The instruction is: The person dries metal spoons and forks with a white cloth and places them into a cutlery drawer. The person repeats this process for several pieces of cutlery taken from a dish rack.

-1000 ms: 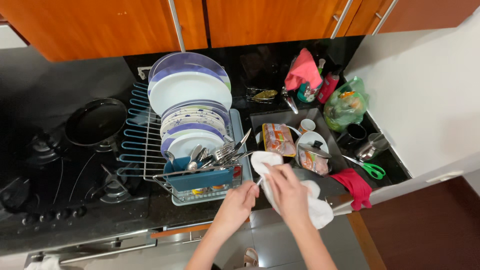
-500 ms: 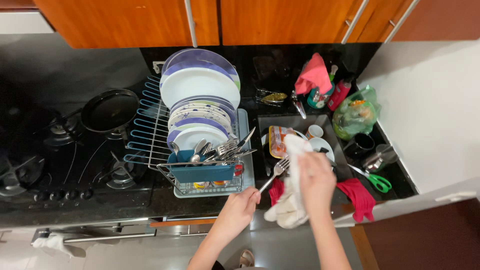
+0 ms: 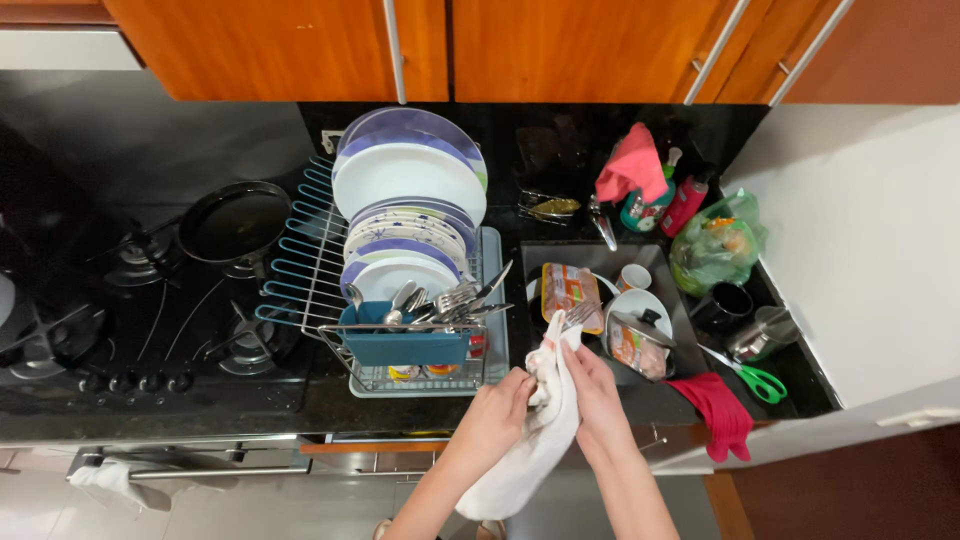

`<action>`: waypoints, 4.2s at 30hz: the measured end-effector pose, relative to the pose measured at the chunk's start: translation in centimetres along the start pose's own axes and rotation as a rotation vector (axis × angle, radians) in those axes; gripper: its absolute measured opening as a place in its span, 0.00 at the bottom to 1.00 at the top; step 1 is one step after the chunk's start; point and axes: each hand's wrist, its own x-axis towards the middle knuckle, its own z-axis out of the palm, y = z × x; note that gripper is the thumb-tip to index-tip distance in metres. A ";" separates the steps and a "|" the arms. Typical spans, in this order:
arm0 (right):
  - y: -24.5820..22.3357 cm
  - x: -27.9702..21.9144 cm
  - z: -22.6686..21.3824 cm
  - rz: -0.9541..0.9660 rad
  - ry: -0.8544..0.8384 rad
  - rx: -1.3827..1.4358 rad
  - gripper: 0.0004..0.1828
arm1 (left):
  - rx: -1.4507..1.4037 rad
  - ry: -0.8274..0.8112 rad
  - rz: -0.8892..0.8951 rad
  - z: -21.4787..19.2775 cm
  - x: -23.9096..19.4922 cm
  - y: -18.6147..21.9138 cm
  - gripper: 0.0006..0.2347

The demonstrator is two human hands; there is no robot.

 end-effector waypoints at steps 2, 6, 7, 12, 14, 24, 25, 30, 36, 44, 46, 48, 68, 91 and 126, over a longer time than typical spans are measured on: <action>1.1 0.5 -1.1 -0.018 0.015 0.032 0.13 | 0.028 -0.024 0.010 0.2 -0.2 -0.3 0.11; 1.2 0.8 -1.8 -0.026 0.081 0.058 0.14 | 0.112 -0.078 0.066 0.0 -0.8 -0.2 0.10; 1.5 0.9 -2.0 -0.021 0.080 0.055 0.14 | 0.109 -0.076 0.061 0.1 -0.9 -0.5 0.10; 0.7 -0.1 -1.0 -0.160 0.184 -0.160 0.10 | 0.072 -0.076 0.033 -0.7 -2.5 -0.2 0.10; 0.7 -0.3 -0.8 -0.212 0.206 -0.296 0.09 | 0.085 -0.062 0.033 -0.3 -2.9 -1.2 0.10; 1.7 1.0 -3.3 -0.541 0.293 -0.900 0.14 | 0.101 -0.168 -0.115 -2.5 -5.0 -1.3 0.11; 2.5 1.9 -4.8 -0.535 0.293 -0.896 0.14 | 0.104 -0.171 -0.120 -2.5 -5.0 -2.6 0.11; -0.4 2.1 -7.9 -0.666 0.420 -0.690 0.12 | 0.286 -0.176 0.448 -2.9 -6.3 -16.8 0.05; -1.8 -2.0 -5.3 -0.522 0.428 -0.502 0.15 | 0.584 -0.318 -0.018 -0.8 -8.7 -36.9 0.13; 0.5 -5.0 -3.5 -0.280 0.514 -0.707 0.15 | 0.399 -0.331 -0.297 0.0 -10.0 -41.5 0.09; 0.6 -6.1 -2.9 -0.215 0.532 -0.757 0.16 | 0.369 -0.366 -0.356 0.4 -10.1 -42.0 0.10; 1.1 -7.3 -2.6 -0.165 0.534 -0.852 0.15 | 0.410 -0.328 -0.277 1.3 -9.9 -44.7 0.11; 10.5 -16.3 -2.3 -0.179 0.541 -0.944 0.12 | 0.242 -0.261 -0.296 4.8 -17.3 -45.3 0.13; 44.3 -17.8 -7.7 0.093 0.033 -1.625 0.15 | -0.081 -0.187 -0.671 1.5 -29.6 -39.1 0.14; 45.5 -20.3 -7.1 -0.115 0.246 -1.882 0.14 | 0.381 -0.464 -0.809 12.8 -12.6 -53.8 0.20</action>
